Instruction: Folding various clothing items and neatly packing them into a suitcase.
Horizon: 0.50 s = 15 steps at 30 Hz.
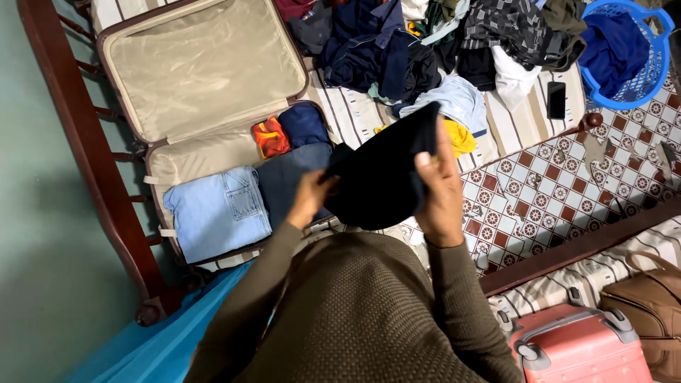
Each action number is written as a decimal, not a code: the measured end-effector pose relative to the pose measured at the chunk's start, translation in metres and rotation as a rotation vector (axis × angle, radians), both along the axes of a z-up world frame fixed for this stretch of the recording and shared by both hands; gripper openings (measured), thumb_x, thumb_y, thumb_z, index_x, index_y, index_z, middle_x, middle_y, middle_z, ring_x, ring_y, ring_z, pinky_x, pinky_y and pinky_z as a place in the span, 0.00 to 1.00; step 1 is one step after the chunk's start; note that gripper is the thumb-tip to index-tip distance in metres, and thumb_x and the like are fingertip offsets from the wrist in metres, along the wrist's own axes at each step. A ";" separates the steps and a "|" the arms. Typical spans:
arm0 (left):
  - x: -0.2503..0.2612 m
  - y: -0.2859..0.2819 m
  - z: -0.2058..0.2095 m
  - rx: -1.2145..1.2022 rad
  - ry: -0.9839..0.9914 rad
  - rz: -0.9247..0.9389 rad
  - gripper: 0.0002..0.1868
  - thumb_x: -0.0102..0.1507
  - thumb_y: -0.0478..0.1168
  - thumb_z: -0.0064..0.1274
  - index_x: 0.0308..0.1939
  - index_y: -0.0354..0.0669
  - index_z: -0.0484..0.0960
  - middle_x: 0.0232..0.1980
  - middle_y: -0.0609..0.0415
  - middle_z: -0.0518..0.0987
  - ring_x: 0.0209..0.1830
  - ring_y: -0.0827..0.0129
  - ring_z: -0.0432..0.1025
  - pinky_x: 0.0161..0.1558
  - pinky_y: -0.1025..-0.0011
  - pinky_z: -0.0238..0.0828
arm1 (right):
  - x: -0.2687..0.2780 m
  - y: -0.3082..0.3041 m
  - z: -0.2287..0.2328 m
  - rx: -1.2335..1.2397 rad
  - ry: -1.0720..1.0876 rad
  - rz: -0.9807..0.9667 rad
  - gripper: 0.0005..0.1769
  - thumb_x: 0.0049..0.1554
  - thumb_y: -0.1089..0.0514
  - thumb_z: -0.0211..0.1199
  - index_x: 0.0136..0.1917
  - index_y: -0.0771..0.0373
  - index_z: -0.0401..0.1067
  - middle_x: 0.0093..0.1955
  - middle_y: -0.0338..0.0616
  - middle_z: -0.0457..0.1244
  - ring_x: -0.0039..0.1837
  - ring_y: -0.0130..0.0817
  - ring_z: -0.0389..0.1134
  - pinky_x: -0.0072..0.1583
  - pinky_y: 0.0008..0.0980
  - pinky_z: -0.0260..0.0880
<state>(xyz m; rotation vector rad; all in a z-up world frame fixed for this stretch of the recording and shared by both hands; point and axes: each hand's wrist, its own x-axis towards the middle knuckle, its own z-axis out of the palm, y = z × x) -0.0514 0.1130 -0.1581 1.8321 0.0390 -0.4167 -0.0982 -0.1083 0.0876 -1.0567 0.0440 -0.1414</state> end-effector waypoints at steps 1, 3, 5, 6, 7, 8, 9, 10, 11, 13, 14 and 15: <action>0.002 0.009 0.018 -0.002 0.004 -0.002 0.17 0.65 0.45 0.59 0.42 0.29 0.82 0.32 0.47 0.79 0.32 0.69 0.70 0.36 0.67 0.66 | -0.001 -0.011 -0.002 -0.002 0.004 -0.002 0.39 0.65 0.64 0.55 0.85 0.65 0.44 0.83 0.45 0.51 0.79 0.30 0.58 0.77 0.29 0.57; 0.007 0.030 0.055 -0.328 0.168 0.029 0.15 0.65 0.47 0.54 0.39 0.36 0.84 0.36 0.62 0.82 0.33 0.81 0.70 0.38 0.77 0.70 | -0.002 -0.033 -0.007 -0.170 0.036 -0.151 0.33 0.68 0.61 0.54 0.83 0.66 0.51 0.80 0.48 0.56 0.77 0.32 0.61 0.77 0.29 0.59; 0.009 0.044 0.071 -0.286 0.176 0.051 0.19 0.70 0.47 0.55 0.39 0.30 0.82 0.36 0.59 0.77 0.34 0.77 0.66 0.36 0.73 0.64 | -0.005 -0.062 -0.034 -0.290 0.064 -0.209 0.28 0.69 0.60 0.54 0.80 0.68 0.57 0.77 0.50 0.59 0.74 0.32 0.63 0.75 0.30 0.61; 0.008 0.052 0.079 -0.245 0.185 0.076 0.24 0.74 0.48 0.55 0.39 0.24 0.79 0.35 0.57 0.73 0.34 0.73 0.62 0.35 0.68 0.59 | -0.006 -0.077 -0.047 -0.411 0.093 -0.264 0.24 0.70 0.59 0.54 0.77 0.69 0.63 0.73 0.52 0.62 0.72 0.33 0.64 0.74 0.30 0.63; 0.009 0.051 0.111 -0.245 0.185 0.083 0.24 0.74 0.48 0.55 0.39 0.24 0.79 0.35 0.57 0.73 0.34 0.73 0.62 0.35 0.68 0.59 | -0.010 -0.082 -0.050 -0.411 0.092 -0.257 0.24 0.70 0.59 0.54 0.77 0.69 0.63 0.73 0.52 0.62 0.72 0.33 0.64 0.74 0.30 0.63; 0.013 0.051 0.143 -0.331 0.089 -0.016 0.21 0.73 0.48 0.53 0.45 0.27 0.80 0.40 0.60 0.76 0.39 0.77 0.65 0.42 0.73 0.63 | -0.011 -0.086 -0.053 -0.519 0.144 -0.275 0.22 0.70 0.59 0.54 0.74 0.69 0.65 0.70 0.51 0.64 0.68 0.32 0.66 0.71 0.30 0.65; 0.016 0.050 0.175 -0.415 -0.006 -0.118 0.19 0.71 0.47 0.52 0.50 0.30 0.81 0.44 0.63 0.78 0.44 0.81 0.68 0.49 0.77 0.68 | -0.012 -0.090 -0.056 -0.627 0.195 -0.294 0.20 0.70 0.59 0.54 0.71 0.69 0.68 0.66 0.51 0.66 0.65 0.32 0.67 0.68 0.31 0.66; 0.016 0.048 0.184 -0.414 -0.008 -0.112 0.19 0.71 0.47 0.52 0.50 0.30 0.81 0.44 0.63 0.78 0.44 0.81 0.68 0.49 0.77 0.68 | -0.013 -0.088 -0.059 -0.627 0.193 -0.287 0.20 0.70 0.59 0.54 0.71 0.69 0.68 0.66 0.51 0.66 0.65 0.32 0.67 0.68 0.31 0.66; 0.016 0.045 0.192 -0.320 -0.118 -0.072 0.20 0.72 0.48 0.49 0.53 0.30 0.80 0.47 0.61 0.80 0.47 0.81 0.69 0.53 0.77 0.68 | -0.014 -0.087 -0.062 -0.646 0.239 -0.292 0.19 0.68 0.60 0.54 0.69 0.69 0.69 0.65 0.51 0.66 0.65 0.33 0.68 0.68 0.32 0.67; 0.014 0.035 0.202 -0.224 -0.223 -0.032 0.21 0.73 0.48 0.47 0.55 0.31 0.78 0.49 0.60 0.81 0.50 0.81 0.70 0.57 0.77 0.67 | -0.020 -0.080 -0.077 -0.666 0.288 -0.296 0.18 0.66 0.61 0.55 0.68 0.68 0.69 0.64 0.51 0.66 0.64 0.33 0.68 0.67 0.34 0.68; 0.015 0.029 0.204 -0.204 -0.267 0.007 0.21 0.73 0.48 0.46 0.55 0.30 0.78 0.48 0.60 0.81 0.50 0.80 0.71 0.56 0.77 0.67 | -0.020 -0.075 -0.088 -0.427 0.219 -0.277 0.16 0.66 0.62 0.54 0.65 0.69 0.72 0.62 0.53 0.68 0.63 0.36 0.70 0.69 0.37 0.69; 0.017 0.023 0.206 -0.184 -0.310 0.046 0.22 0.73 0.48 0.45 0.56 0.30 0.77 0.48 0.60 0.82 0.49 0.79 0.72 0.54 0.76 0.68 | -0.020 -0.070 -0.100 -0.189 0.149 -0.255 0.15 0.66 0.63 0.53 0.61 0.69 0.74 0.61 0.55 0.69 0.62 0.39 0.71 0.71 0.41 0.70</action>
